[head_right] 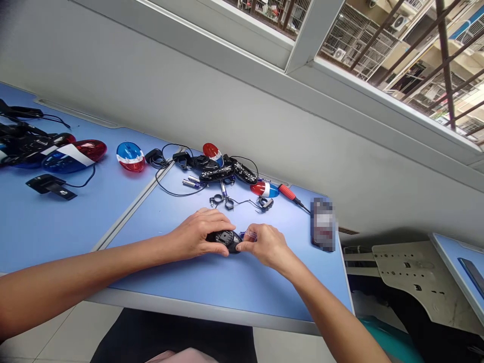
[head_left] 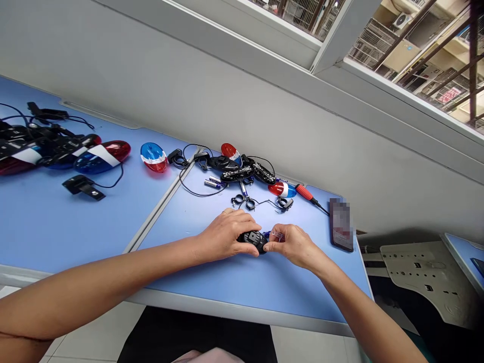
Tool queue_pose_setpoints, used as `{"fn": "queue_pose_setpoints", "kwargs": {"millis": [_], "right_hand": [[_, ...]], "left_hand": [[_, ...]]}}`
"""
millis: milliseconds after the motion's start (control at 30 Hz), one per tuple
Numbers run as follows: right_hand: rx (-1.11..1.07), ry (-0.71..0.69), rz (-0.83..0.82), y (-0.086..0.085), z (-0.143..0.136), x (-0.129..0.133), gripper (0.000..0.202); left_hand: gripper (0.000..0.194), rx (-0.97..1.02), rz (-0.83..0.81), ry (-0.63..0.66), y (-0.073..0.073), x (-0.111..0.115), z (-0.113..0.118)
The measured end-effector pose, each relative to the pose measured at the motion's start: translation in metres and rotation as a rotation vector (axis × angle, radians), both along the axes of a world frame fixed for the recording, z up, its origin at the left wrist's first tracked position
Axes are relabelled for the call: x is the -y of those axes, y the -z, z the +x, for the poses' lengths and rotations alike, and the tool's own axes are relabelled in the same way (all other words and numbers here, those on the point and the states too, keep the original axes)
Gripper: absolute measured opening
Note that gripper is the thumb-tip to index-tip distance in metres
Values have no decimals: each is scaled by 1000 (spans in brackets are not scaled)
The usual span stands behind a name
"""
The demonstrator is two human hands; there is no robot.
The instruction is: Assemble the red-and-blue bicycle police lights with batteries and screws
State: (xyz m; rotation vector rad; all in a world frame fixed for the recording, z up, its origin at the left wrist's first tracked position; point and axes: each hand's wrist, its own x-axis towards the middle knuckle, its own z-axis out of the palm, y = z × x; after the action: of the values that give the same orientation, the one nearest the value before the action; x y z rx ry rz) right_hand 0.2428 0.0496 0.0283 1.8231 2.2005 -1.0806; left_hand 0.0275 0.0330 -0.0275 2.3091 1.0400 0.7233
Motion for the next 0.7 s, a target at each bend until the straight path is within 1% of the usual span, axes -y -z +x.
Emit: {"fn": "queue_pose_setpoints", "kwargs": {"millis": [100,167,233,300,367,433,467,500,600,700], "right_hand": [[-148,20,16,-6,11,4,21],[-253,29,36,-14,20,7,25],[-310,38,100,-23,29,10,24],[-421,74,258,-32,36,14,24],[-641,143,514,-35,39,19,29],[-845,199,748,-31,38,22,34],[-898,214,811,-27,37,24,36],[-915,217,834,-21,36,24,38],[-877,164,766,1,33,24,35],[-890,37,716,17,35,20,24]], "left_hand": [[48,-6,-4,-1,-1,0,0],[48,-8,-6,-1,-1,0,0],[48,-5,-13,-4,-1,-1,0],[48,6,-19,-9,-1,-1,0],[49,17,-24,-13,-1,-1,0],[48,21,-26,-19,-1,-1,1],[48,21,-27,-23,-2,-1,1],[48,20,-28,-27,-2,-1,1],[49,20,-23,-38,-1,-1,2],[51,19,-3,-38,0,-1,2]]}}
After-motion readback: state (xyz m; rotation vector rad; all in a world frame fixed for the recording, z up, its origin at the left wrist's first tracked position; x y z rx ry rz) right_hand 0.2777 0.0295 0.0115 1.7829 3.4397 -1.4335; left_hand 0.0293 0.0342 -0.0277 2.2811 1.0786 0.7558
